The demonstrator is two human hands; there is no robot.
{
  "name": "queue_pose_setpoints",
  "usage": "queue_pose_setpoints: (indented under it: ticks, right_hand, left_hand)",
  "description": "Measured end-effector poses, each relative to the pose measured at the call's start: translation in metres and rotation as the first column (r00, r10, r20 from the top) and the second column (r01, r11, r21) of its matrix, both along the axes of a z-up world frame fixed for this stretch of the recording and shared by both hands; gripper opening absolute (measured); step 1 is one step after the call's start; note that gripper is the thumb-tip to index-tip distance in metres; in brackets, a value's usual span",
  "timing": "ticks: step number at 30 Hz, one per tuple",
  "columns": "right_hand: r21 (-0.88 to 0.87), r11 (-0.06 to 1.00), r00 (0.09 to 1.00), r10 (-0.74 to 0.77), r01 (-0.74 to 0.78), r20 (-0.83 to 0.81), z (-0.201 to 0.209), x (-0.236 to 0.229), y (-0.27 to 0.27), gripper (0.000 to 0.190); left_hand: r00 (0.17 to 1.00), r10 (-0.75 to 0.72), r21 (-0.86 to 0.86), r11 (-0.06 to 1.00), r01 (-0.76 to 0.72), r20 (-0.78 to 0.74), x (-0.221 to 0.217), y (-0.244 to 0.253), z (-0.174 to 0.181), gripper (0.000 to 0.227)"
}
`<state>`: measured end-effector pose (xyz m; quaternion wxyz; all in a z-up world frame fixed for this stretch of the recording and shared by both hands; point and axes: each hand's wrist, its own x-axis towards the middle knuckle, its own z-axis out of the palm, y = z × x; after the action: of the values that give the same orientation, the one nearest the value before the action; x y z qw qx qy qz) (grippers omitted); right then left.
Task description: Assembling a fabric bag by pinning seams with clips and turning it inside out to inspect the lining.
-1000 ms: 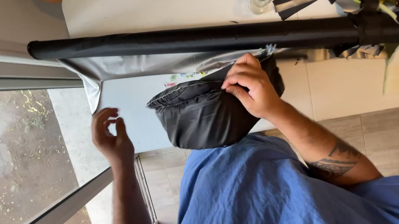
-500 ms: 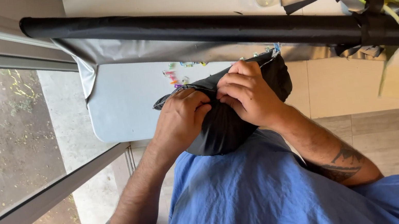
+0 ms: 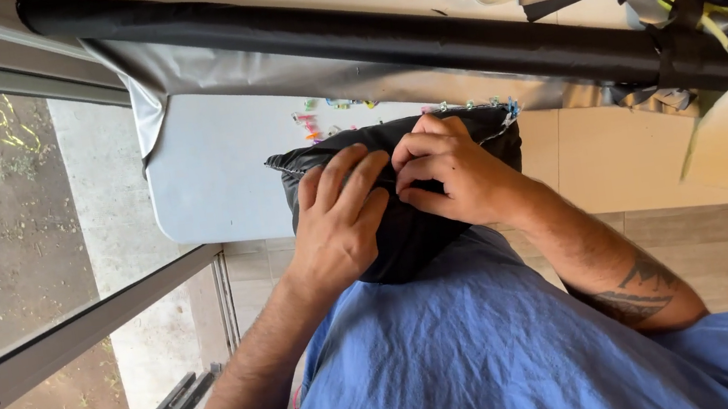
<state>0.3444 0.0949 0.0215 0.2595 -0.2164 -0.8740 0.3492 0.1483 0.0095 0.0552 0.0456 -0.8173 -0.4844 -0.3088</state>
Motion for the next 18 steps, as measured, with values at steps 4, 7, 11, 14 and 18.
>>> queue_pose_setpoints:
  ticks: [4, 7, 11, 14, 18]
  right_hand:
    - [0.042, 0.999, 1.000, 0.005, -0.005, 0.003, -0.009, -0.002, -0.001, 0.016]
    - [0.055, 0.998, 0.999, 0.000, 0.003, -0.047, -0.009, -0.003, -0.005, 0.017]
    - [0.105, 0.993, 0.998, -0.053, 0.055, -0.027, -0.012, 0.001, -0.012, 0.018]
    - [0.127, 0.990, 0.998, -0.059, 0.060, -0.015, -0.012, 0.001, -0.011, 0.018]
    - [0.043, 0.999, 0.993, 0.005, -0.001, -0.114, -0.004, -0.003, -0.005, 0.013]
  left_hand:
    - [0.999, -0.047, 0.009, 0.999, 0.048, -0.023, -0.006, -0.009, -0.015, 0.036]
    - [1.000, -0.013, 0.050, 0.999, 0.013, -0.002, -0.007, -0.016, -0.025, 0.039]
    - [0.999, 0.049, 0.064, 0.997, -0.047, -0.024, -0.005, -0.025, -0.028, 0.039]
    - [0.997, 0.074, 0.066, 0.995, -0.071, -0.035, -0.003, -0.025, -0.030, 0.038]
    - [0.994, 0.106, 0.093, 0.990, -0.105, -0.012, -0.002, -0.024, -0.022, 0.034]
